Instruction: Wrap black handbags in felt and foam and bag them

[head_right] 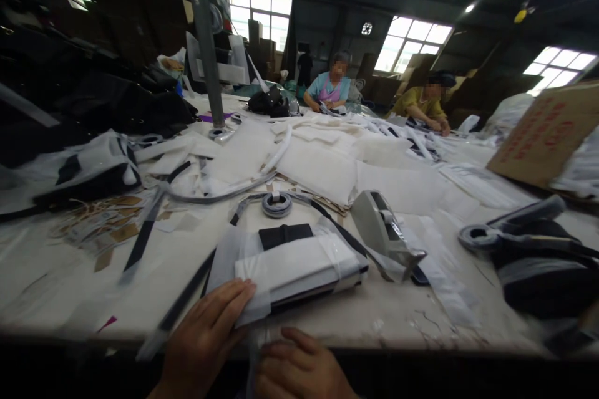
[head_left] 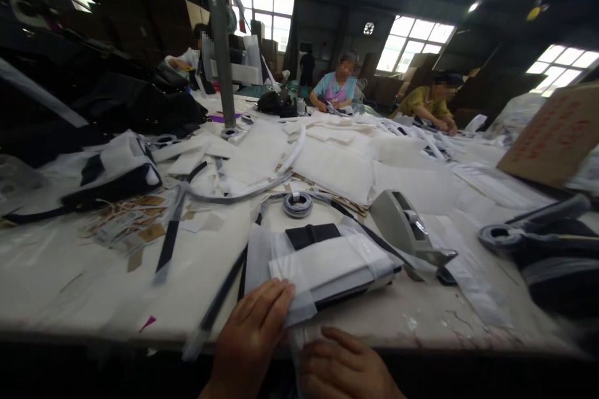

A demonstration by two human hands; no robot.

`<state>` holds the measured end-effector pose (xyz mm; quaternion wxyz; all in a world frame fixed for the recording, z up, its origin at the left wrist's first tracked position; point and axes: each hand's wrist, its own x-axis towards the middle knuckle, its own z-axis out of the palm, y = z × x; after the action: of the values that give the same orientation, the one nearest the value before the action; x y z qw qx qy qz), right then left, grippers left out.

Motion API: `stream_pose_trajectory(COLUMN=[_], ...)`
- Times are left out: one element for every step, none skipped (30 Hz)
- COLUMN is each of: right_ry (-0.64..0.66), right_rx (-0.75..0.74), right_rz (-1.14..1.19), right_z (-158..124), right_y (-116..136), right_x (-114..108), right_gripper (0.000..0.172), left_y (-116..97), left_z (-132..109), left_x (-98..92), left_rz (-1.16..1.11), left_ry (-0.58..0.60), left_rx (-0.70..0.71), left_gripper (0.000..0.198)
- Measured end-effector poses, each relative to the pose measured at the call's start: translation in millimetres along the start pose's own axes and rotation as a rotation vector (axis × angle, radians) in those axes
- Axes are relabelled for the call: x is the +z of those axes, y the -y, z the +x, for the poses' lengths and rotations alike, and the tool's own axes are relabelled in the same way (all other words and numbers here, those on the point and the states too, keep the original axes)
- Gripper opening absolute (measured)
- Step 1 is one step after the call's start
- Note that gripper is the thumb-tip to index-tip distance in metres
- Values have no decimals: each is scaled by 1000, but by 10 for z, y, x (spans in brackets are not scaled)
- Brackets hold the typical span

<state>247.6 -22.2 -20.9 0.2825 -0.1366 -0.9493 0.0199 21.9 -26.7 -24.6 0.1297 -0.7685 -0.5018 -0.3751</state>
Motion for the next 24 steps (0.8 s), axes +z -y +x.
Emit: stream_pose_trajectory(right_ry=[-12,-28,-45,-66,-92,-121,-148,-174,-196,-211,-216,-217,-217,-213,-203,-194,-190,-193,-197,-203,-207,-210,-212,-213], right_rx=[9,31,64,99,122,131,127,111,93,74,56,40,28,16,7,1,1,8,23,42,61,75,87,96], right_rz=[-11,-23,-32,-34,-28,-16,-4,5,9,8,4,-2,-8,-13,-17,-20,-21,-16,-7,5,17,27,32,36], right_z=[1,4,9,12,14,14,12,7,1,-8,-20,-33,-50,-68,-87,-107,-124,-138,-147,-149,-144,-132,-114,-91], right_y=[-20,-31,-36,-34,-30,-26,-22,-20,-19,-19,-18,-16,-13,-8,-3,3,8,13,17,20,23,25,26,26], right_x=[34,71,111,150,186,217,240,256,264,264,259,250,241,232,227,224,225,229,235,244,254,265,278,293], right_gripper=[22,24,26,28,28,27,25,23,22,21,21,21,22,23,23,24,24,23,22,21,20,19,19,20], left_y=[-11,-16,-16,-13,-8,-2,4,10,16,21,27,31,36,40,43,46,48,49,49,50,52,56,61,69], left_z=[7,10,8,4,-1,-7,-12,-16,-20,-24,-28,-32,-36,-41,-46,-51,-55,-58,-59,-55,-46,-28,0,40], left_x=[-10,-17,-23,-26,-28,-28,-27,-25,-22,-18,-15,-12,-9,-7,-6,-5,-4,-4,-5,-7,-12,-22,-38,-60], left_rz=[6,15,25,35,46,58,71,85,98,111,123,133,142,148,154,158,159,158,155,151,146,143,140,138], left_ry=[13,25,36,43,48,52,56,62,64,66,66,65,64,62,64,66,66,68,72,77,83,88,96,106], left_rx=[1,9,19,32,42,52,62,69,76,85,92,99,106,112,115,115,115,111,105,98,89,80,71,61], left_gripper=[30,30,31,31,32,32,32,33,33,34,35,35,36,37,38,38,39,39,40,40,40,40,40,41])
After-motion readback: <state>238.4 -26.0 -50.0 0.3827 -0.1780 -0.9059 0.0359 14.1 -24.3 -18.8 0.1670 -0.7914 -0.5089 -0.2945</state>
